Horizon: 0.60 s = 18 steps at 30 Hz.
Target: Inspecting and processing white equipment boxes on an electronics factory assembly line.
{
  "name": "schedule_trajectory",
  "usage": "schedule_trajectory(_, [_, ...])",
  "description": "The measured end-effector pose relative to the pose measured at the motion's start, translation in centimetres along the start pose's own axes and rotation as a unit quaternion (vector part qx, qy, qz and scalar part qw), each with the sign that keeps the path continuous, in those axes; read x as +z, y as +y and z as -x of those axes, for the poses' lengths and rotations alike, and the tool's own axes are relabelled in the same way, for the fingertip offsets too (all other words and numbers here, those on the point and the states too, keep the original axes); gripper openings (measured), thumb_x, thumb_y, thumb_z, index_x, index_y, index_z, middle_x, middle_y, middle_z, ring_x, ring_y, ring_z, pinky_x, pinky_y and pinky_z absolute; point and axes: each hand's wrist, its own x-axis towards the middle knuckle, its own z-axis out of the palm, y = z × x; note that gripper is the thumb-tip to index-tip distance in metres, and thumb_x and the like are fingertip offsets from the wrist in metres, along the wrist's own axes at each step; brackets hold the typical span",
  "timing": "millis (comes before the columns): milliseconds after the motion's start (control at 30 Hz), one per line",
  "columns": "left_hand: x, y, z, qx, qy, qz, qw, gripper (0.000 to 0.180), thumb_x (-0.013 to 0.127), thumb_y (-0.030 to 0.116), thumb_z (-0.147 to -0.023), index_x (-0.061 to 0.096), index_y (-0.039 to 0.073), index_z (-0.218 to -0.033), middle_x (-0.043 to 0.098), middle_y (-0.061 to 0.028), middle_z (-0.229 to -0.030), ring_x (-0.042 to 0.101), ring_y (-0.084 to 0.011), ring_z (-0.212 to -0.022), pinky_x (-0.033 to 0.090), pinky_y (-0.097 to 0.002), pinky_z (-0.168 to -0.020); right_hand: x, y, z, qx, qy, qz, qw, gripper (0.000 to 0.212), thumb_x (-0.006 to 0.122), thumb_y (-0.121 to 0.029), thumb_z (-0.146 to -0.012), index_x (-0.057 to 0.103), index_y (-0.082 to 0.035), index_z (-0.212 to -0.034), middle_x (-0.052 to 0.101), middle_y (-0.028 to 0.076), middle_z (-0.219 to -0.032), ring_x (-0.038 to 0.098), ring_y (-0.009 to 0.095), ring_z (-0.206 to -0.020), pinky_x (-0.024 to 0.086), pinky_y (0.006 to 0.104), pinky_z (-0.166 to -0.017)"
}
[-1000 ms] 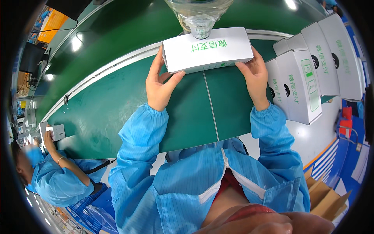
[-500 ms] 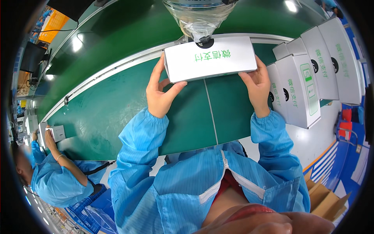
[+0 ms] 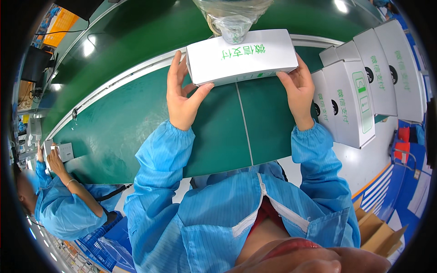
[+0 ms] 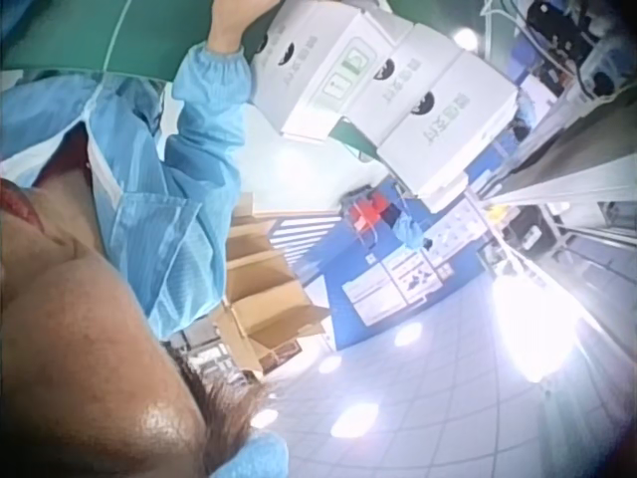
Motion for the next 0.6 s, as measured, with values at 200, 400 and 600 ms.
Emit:
schedule_trajectory(200, [0.01,-0.06,0.14,0.004,0.000,-0.002,1.000,0.096,0.076,0.006,-0.076,0.018,0.008,-0.152,0.038,-0.0205,-0.147,0.045,-0.0282,-0.130,0.050,-0.0394,-0.095,-0.05,0.17,0.11,-0.004,-0.001,0.000,1.000,0.059,0.067,0.001,-0.086,0.042,0.004,-0.139,0.052,0.017,-0.134,0.053,0.023,-0.121,0.041,0.0353,-0.104])
schedule_trajectory(400, [-0.03,-0.24,0.07,0.006,-0.001,-0.003,1.000,0.096,0.076,0.006,-0.076,0.019,0.008,-0.152,0.039,-0.0205,-0.147,0.044,-0.0284,-0.131,0.050,-0.0392,-0.094,0.01,0.06,0.12,-0.001,-0.001,-0.012,1.000,0.059,0.067,0.001,-0.086,0.042,0.004,-0.140,0.052,0.016,-0.133,0.053,0.023,-0.121,0.041,0.0351,-0.104])
schedule_trajectory(600, [0.05,-0.15,0.08,0.006,0.002,-0.007,1.000,0.095,0.076,0.006,-0.076,0.019,0.007,-0.152,0.038,-0.0206,-0.147,0.044,-0.0284,-0.131,0.051,-0.0392,-0.094,0.04,0.24,0.09,-0.005,-0.001,-0.013,1.000,0.058,0.066,0.001,-0.087,0.042,0.004,-0.139,0.053,0.016,-0.133,0.053,0.022,-0.119,0.041,0.0347,-0.103])
